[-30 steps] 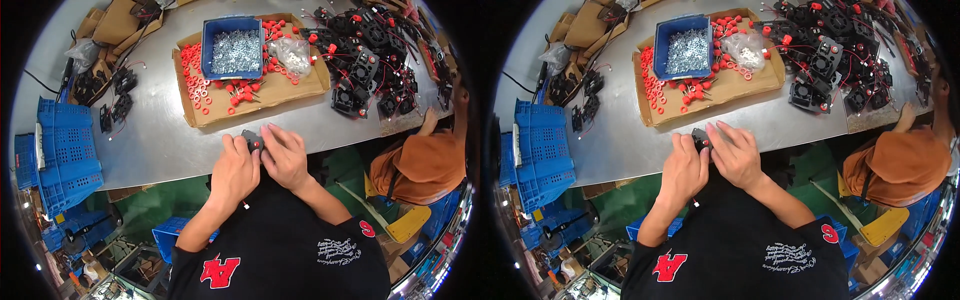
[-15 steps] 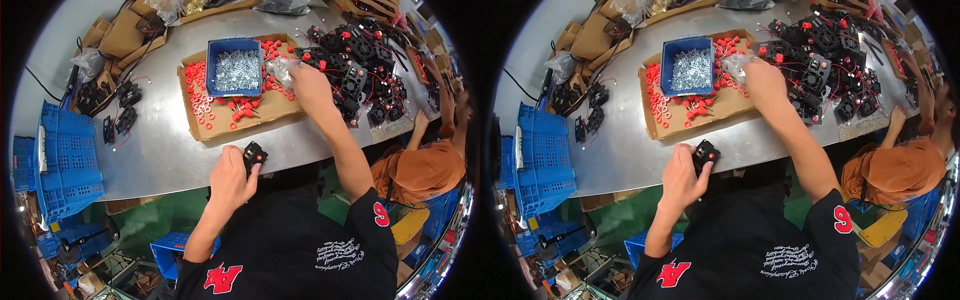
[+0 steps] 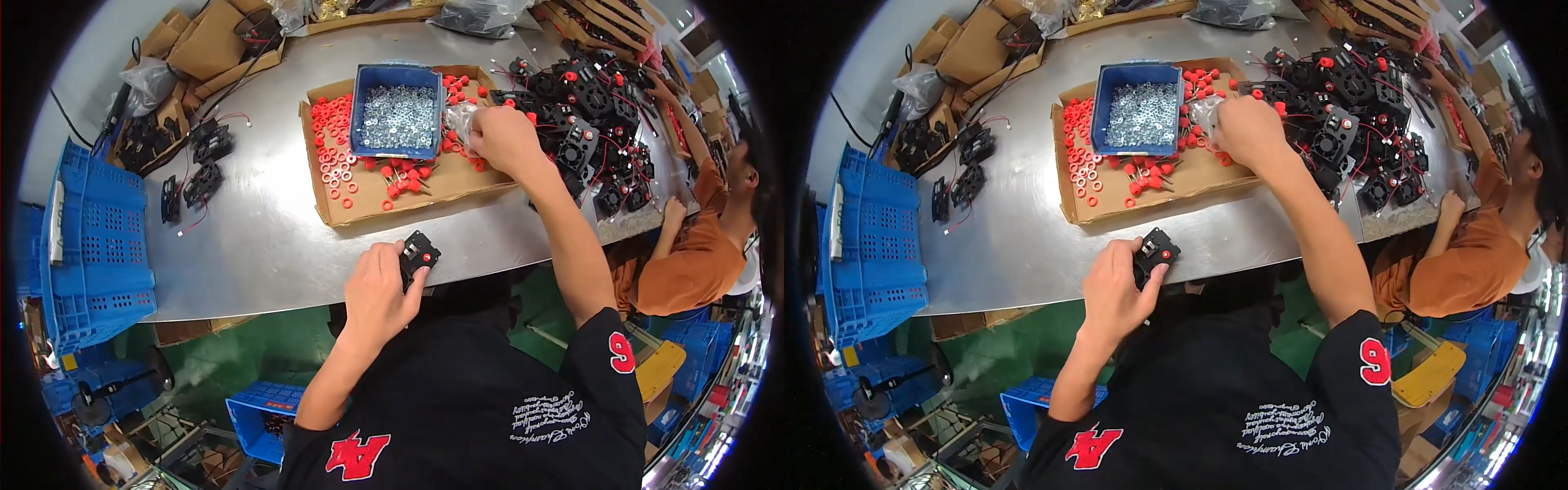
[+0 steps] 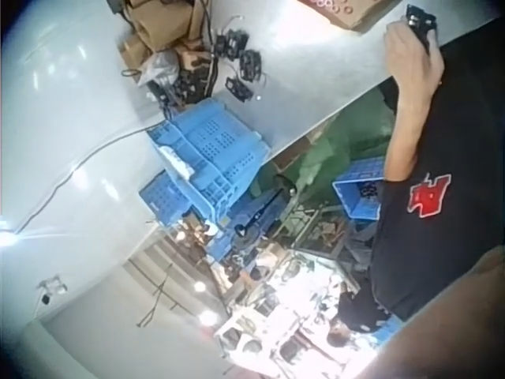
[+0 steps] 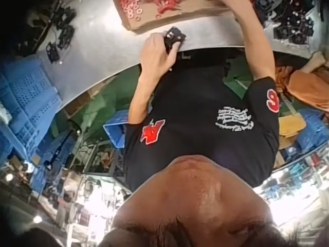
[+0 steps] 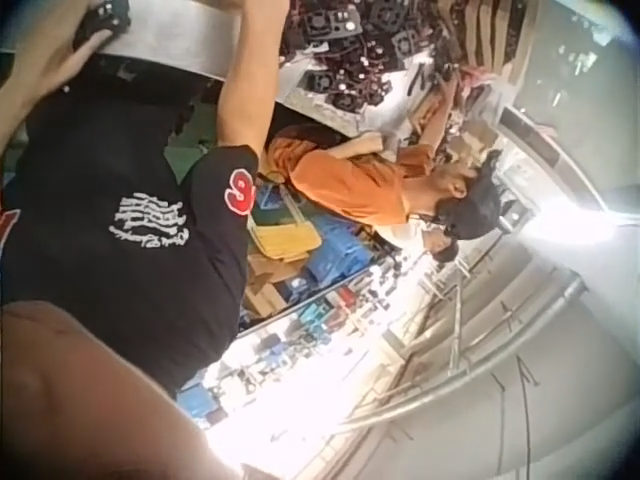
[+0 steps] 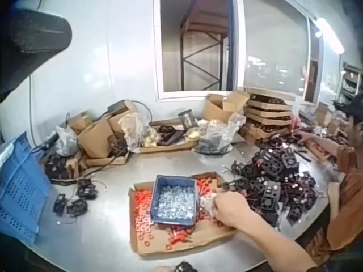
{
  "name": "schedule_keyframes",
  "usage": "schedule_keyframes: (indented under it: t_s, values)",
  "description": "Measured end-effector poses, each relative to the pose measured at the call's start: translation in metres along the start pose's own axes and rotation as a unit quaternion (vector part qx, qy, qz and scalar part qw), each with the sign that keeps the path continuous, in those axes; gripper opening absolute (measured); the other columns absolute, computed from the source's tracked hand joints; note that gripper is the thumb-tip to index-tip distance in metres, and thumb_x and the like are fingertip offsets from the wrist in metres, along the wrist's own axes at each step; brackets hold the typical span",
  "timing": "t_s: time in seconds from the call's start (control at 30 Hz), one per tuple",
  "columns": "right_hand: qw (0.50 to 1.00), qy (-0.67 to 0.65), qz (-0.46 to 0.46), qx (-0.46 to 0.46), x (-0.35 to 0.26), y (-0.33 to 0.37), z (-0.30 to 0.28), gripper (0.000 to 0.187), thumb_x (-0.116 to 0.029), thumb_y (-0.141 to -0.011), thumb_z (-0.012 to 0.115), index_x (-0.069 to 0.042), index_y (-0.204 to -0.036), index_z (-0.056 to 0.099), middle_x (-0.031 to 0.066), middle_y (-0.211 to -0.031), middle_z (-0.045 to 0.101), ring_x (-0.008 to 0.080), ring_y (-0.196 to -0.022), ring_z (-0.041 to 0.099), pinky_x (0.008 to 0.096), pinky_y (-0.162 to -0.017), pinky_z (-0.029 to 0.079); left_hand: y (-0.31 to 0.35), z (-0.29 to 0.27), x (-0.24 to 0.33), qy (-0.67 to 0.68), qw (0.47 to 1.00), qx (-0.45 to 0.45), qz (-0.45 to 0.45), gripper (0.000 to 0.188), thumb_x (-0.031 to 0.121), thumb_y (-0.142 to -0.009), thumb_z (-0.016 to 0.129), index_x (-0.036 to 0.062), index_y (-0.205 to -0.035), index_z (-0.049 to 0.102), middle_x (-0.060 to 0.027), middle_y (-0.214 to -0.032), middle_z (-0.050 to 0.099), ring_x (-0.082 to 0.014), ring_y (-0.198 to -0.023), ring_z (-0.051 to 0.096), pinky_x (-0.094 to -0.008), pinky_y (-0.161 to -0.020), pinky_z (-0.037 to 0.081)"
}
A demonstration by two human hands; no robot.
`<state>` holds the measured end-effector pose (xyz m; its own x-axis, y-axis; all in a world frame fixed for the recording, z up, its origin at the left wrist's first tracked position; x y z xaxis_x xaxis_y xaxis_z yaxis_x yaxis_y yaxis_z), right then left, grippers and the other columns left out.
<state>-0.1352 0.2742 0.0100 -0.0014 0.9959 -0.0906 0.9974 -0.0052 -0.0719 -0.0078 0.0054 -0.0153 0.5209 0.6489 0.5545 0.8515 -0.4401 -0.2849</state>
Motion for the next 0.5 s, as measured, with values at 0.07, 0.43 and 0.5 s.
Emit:
schedule_keyframes:
  t_s: [0.07, 0.43, 0.5]
  values:
    - [0.989, -0.125, 0.013, 0.077, -0.010, 0.017, -0.012, 0.014, -0.013, -0.081, 0.066, 0.001, -0.082, 0.069, 0.0186, -0.077, 0.069, 0.0331, -0.076, 0.070, 0.0415, -0.072, 0.054, -0.001, -0.003, 0.001, -0.003, 1.000, -0.003, -0.007, 0.042, 0.022, -0.083, 0.074, -0.0038, -0.113, 0.058, -0.0138, -0.096, 0.058, -0.0313, -0.087, 0.060, -0.0401, -0.071, 0.051]
    - [0.918, -0.312, -0.175, 0.170, -0.089, 0.149, 0.019, 0.016, 0.000, -0.078, 0.075, -0.006, -0.093, 0.072, 0.0082, -0.086, 0.071, 0.0214, -0.068, 0.069, 0.0297, -0.059, 0.055, -0.001, -0.003, 0.000, 0.019, 0.999, -0.032, -0.026, 0.041, 0.021, -0.084, 0.073, -0.0036, -0.112, 0.057, -0.0146, -0.099, 0.057, -0.0326, -0.088, 0.061, -0.0410, -0.068, 0.053]
    - [0.922, -0.305, -0.181, 0.155, -0.086, 0.151, 0.020, 0.017, -0.001, -0.079, 0.074, -0.006, -0.095, 0.070, 0.0074, -0.090, 0.071, 0.0234, -0.071, 0.069, 0.0333, -0.061, 0.056, -0.001, -0.004, -0.001, 0.022, 0.999, -0.025, -0.016, 0.040, 0.020, -0.083, 0.073, -0.0035, -0.112, 0.056, -0.0150, -0.098, 0.058, -0.0332, -0.088, 0.062, -0.0418, -0.068, 0.054]
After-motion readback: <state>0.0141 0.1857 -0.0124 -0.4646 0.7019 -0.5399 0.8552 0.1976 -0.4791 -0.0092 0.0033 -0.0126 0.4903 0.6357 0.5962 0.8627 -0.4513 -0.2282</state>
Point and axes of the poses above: each hand's wrist, its own y-axis away from the middle knuckle, its own z-axis out of the palm, x = y × z, the point moved 1 cm from there along -y, towards the middle knuckle
